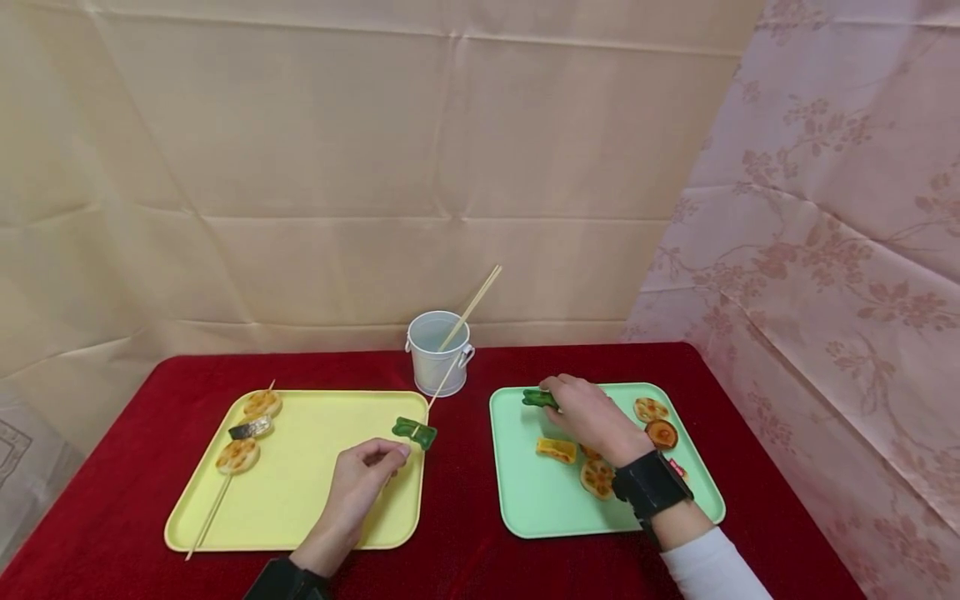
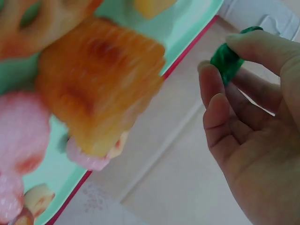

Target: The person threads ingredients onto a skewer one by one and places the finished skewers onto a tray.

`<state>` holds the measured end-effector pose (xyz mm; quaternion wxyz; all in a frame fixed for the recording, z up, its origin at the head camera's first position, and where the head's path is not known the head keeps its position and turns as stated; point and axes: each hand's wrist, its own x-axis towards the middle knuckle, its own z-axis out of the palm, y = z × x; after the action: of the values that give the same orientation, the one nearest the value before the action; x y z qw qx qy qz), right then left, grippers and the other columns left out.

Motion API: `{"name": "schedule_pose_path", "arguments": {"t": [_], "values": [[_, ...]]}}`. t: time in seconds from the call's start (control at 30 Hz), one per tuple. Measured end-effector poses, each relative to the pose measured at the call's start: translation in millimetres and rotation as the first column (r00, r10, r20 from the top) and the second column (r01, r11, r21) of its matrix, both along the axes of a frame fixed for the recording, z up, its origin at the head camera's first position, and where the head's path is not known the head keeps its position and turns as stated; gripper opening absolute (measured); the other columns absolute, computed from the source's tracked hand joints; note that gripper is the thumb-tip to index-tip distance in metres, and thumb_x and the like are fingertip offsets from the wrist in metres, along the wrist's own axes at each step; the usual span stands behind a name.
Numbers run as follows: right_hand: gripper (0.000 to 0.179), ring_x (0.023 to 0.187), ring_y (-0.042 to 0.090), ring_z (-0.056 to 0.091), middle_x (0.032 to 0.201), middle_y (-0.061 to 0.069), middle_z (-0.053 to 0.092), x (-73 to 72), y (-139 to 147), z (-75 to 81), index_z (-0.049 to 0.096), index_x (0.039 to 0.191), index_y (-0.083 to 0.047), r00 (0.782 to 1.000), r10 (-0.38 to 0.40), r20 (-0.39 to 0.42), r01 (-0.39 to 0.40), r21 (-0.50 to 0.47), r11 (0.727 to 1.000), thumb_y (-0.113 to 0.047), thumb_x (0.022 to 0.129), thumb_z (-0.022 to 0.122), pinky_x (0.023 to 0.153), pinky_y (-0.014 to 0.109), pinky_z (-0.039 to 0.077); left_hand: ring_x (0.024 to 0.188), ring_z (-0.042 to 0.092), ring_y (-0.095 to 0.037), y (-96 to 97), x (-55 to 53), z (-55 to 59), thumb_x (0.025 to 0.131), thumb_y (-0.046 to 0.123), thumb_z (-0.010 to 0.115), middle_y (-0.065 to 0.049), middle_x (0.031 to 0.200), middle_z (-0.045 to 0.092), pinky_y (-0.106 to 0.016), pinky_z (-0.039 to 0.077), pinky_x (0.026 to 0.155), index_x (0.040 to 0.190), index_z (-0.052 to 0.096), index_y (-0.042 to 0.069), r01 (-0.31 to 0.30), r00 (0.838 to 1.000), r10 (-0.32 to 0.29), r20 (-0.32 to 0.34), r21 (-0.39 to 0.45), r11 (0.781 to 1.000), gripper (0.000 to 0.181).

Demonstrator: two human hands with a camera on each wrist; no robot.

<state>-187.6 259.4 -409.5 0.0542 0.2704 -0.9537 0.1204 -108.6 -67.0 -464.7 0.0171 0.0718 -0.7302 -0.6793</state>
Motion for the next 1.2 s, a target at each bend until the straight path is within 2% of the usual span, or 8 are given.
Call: {"name": "schedule_pose_path", "arguments": {"t": [0.13,0.3,0.53,0.73,0.9,1.2], "values": [[0.027,0.084,0.018,0.065,0.096,0.006,0.070,-0.7,-8.5,-1.6,0.066,0.110,0.000,0.998,-0.002,-0.057,-0.003,-0.087,0.996,-0.004,0.088,0.081,0.075,0.038,0.057,0.073,0.058,-0.014,-0.4,-0.2,1.1,0.091,0.013,0.077,0.000,0.078,0.065,-0.023,0.047,0.065,0.096,0.077,-0.003,0.001,1.000,-0.001,0.004,0.003,1.000,0.017],[0.028,0.084,0.019,0.066,0.095,0.004,0.070,-3.0,-19.8,-2.2,0.066,0.108,-0.005,0.998,-0.049,-0.045,0.040,-0.188,0.981,-0.006,0.086,0.083,0.073,0.037,0.057,0.073,0.058,-0.014,-0.5,0.5,1.6,0.091,0.013,0.077,0.000,0.077,0.065,-0.023,0.046,0.064,0.096,0.077,-0.004,0.001,1.000,-0.001,-0.001,-0.005,1.000,0.017],[0.026,0.083,0.019,0.066,0.097,0.006,0.067,-5.4,-35.6,-0.8,0.069,0.108,-0.003,0.995,-0.093,-0.030,0.079,-0.308,0.948,-0.006,0.086,0.082,0.070,0.033,0.055,0.072,0.058,-0.014,0.4,4.6,6.2,0.090,0.011,0.078,-0.001,0.076,0.065,-0.023,0.046,0.064,0.093,0.076,-0.005,0.007,1.000,-0.007,-0.009,-0.001,1.000,0.016],[0.027,0.084,0.021,0.066,0.099,0.008,0.066,-4.0,-47.4,-2.6,0.069,0.111,0.000,0.990,-0.139,0.020,0.136,-0.395,0.909,-0.008,0.088,0.081,0.074,0.036,0.057,0.072,0.058,-0.013,-0.1,4.2,3.3,0.091,0.012,0.077,0.001,0.076,0.065,-0.023,0.046,0.063,0.094,0.076,-0.005,0.013,1.000,-0.013,-0.002,-0.010,1.000,0.017],[0.029,0.085,0.021,0.064,0.100,0.009,0.067,-2.2,-56.6,-4.4,0.069,0.114,-0.001,0.978,-0.193,0.076,0.206,-0.456,0.866,-0.010,0.090,0.081,0.074,0.034,0.057,0.071,0.058,-0.013,-0.7,4.6,3.6,0.090,0.013,0.078,0.001,0.076,0.065,-0.023,0.046,0.063,0.094,0.076,-0.003,0.020,1.000,-0.020,0.002,-0.021,1.000,0.017],[0.028,0.081,0.018,0.062,0.092,0.006,0.068,-1.0,-65.6,-9.9,0.069,0.112,-0.003,0.959,-0.275,0.073,0.270,-0.537,0.800,-0.018,0.091,0.081,0.069,0.030,0.051,0.070,0.057,-0.012,0.7,6.8,4.7,0.089,0.012,0.078,-0.001,0.074,0.065,-0.023,0.044,0.062,0.093,0.077,-0.003,0.061,0.998,-0.061,-0.013,-0.043,0.997,0.016]]}}
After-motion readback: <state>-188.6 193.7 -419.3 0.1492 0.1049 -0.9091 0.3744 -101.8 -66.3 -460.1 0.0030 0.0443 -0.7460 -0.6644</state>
